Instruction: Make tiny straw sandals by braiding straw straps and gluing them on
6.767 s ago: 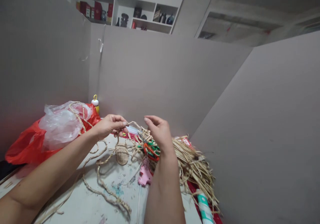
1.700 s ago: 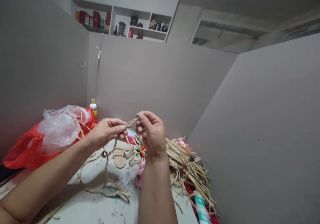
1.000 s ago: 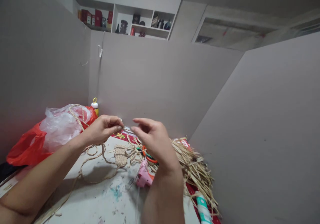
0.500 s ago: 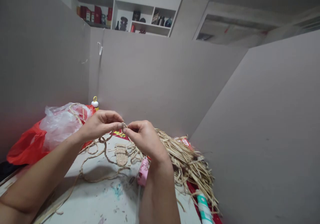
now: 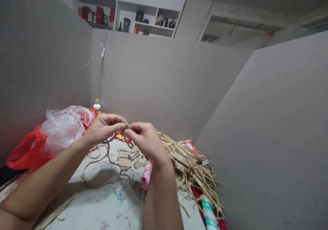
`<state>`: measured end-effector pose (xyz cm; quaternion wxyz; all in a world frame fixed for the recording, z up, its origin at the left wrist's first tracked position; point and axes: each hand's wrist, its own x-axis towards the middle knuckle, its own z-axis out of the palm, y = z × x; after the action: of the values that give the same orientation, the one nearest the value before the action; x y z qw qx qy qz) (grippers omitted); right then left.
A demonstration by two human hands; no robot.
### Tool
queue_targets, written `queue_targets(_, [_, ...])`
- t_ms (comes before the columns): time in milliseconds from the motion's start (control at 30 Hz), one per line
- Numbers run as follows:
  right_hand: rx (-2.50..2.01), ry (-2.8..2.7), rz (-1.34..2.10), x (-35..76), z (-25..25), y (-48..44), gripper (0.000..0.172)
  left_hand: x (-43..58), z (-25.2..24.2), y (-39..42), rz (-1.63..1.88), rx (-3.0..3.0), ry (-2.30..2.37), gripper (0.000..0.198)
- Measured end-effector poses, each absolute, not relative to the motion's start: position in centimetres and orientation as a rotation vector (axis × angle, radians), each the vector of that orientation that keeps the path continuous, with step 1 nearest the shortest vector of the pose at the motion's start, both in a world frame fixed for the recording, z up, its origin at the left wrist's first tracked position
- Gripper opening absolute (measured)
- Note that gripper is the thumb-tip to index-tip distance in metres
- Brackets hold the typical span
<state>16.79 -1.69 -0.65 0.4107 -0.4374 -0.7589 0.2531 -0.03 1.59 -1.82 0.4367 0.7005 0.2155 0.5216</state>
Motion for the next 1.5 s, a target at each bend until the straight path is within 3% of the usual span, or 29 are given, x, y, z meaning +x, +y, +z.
queue_targets(900, [-0.894, -1.691, 0.751, 17.5, -0.7, -1.6, 0.035, 1.2, -2.5, 0.9, 1.464, 1.577, 0.515, 0.011])
queue_targets(1067, [-0.865, -1.568, 0.675, 17.4, -0.7, -1.4, 0.036, 1.6, -3.0, 0.9, 1.42, 1.503, 0.475, 0.022])
queue_targets(1267, [-0.825, -1.504, 0.628, 17.2, -0.8, -1.2, 0.031, 2.0, -3.4, 0.6, 1.376, 1.453, 0.43, 0.035])
queue_targets(1500, [-0.742, -1.399, 0.701, 16.6, -1.2, -0.8, 0.02, 2.5, -3.7, 0.6, 1.477, 1.439, 0.398, 0.02])
